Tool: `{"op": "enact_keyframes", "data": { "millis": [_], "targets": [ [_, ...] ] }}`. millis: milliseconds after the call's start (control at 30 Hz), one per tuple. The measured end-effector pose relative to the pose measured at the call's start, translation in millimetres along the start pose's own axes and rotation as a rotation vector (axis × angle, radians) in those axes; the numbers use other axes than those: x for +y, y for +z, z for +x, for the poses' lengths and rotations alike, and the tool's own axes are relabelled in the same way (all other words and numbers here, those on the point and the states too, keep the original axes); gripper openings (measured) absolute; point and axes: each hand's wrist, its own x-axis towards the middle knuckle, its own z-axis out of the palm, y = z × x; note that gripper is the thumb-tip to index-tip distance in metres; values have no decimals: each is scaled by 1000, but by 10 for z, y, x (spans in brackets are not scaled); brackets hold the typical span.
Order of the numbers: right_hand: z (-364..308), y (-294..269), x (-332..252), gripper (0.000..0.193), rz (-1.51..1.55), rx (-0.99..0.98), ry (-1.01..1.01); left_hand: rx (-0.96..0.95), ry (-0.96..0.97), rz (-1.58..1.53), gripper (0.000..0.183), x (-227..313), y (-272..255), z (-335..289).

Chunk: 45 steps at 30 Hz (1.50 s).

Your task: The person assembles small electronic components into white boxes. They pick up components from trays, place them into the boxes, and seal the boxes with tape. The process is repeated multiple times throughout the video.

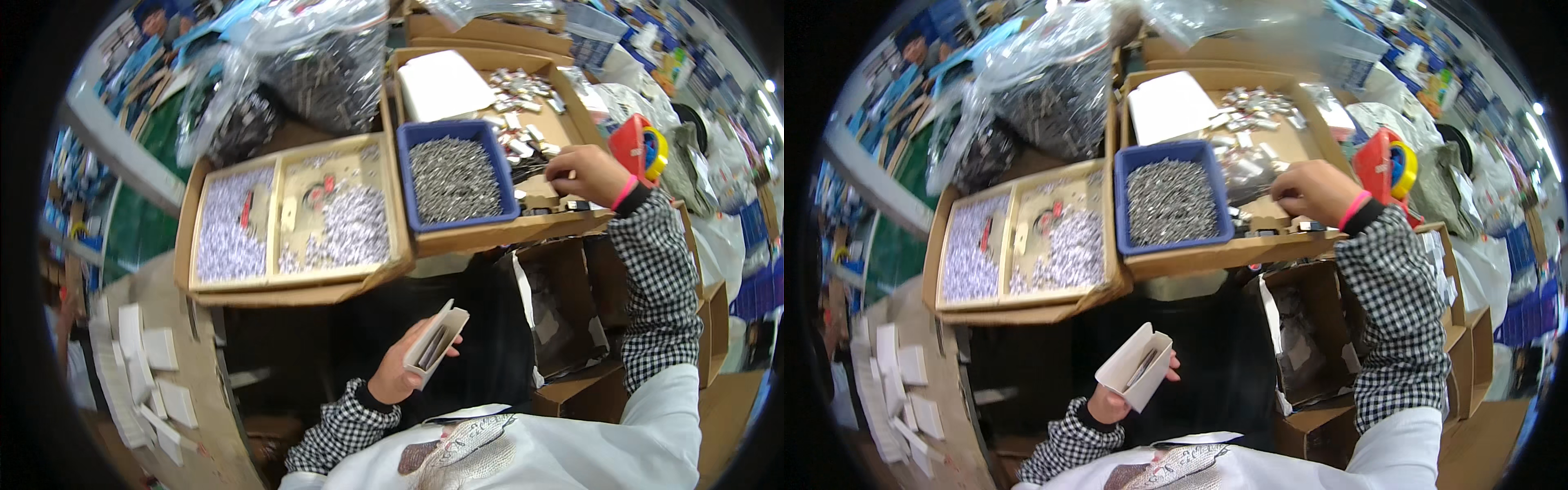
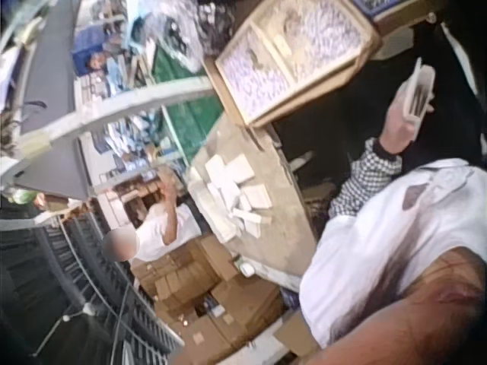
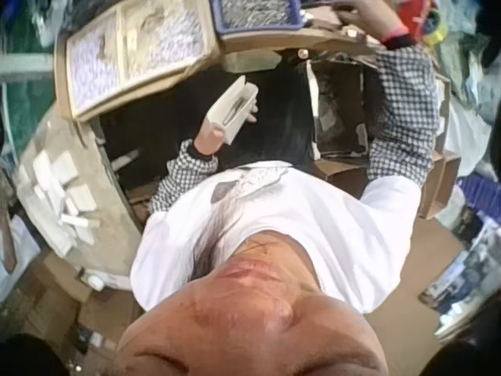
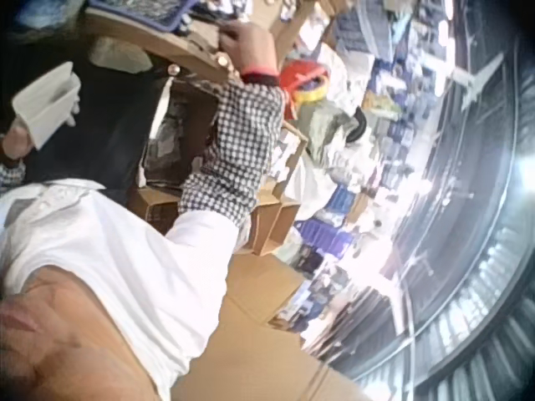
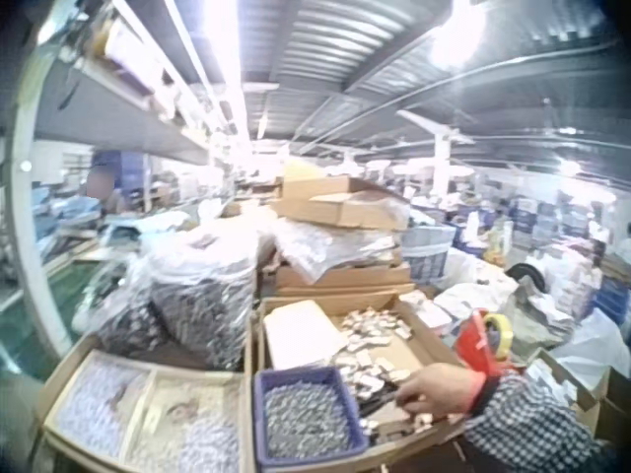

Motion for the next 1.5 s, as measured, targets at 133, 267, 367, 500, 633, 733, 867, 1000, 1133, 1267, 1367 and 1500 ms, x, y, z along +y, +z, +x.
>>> {"op": "enact_keyframes", "data": {
  "millis": [133, 267, 367, 500, 633, 733, 867, 1000, 1133, 1267, 1367, 1500],
  "targets": [
    [-278, -111, -426, 5, 420, 317, 11, 0, 75, 183, 112, 24, -64, -52],
    [-515, -39, -1107, 14, 619, 262, -448, 13, 90, 234, 108, 56, -30, -55],
    [-451, 188, -1500, 17, 697, 175, -597, 23, 103, 296, 106, 85, 20, -72],
    [-330, 335, -1733, 21, 553, 241, -645, 16, 119, 318, 104, 114, 20, -103],
    [-370, 384, -1872, 27, 638, 251, -460, 53, 127, 263, 102, 93, 17, -144],
    [-424, 547, -2063, 26, 1071, 237, -186, 81, 200, 224, 100, 41, 7, -117],
    [-452, 682, -2164, 19, 1190, 259, -185, 73, 223, 192, 98, 3, -34, -101],
    [-473, 786, -2257, 33, 896, 387, -139, 105, 220, 160, 100, -12, -31, -119],
    [-468, 885, -2265, 51, 750, 509, -123, 156, 248, 181, 103, -13, -39, -129],
    [-503, 938, -2307, 60, 848, 527, -64, 202, 281, 233, 107, -35, -65, -129],
    [-540, 894, -2280, 54, 777, 551, -202, 213, 395, 438, 107, -39, -104, -148],
    [-571, 842, -2298, 38, 799, 533, -189, 220, 544, 585, 104, -37, -145, -156]
  ]
}}
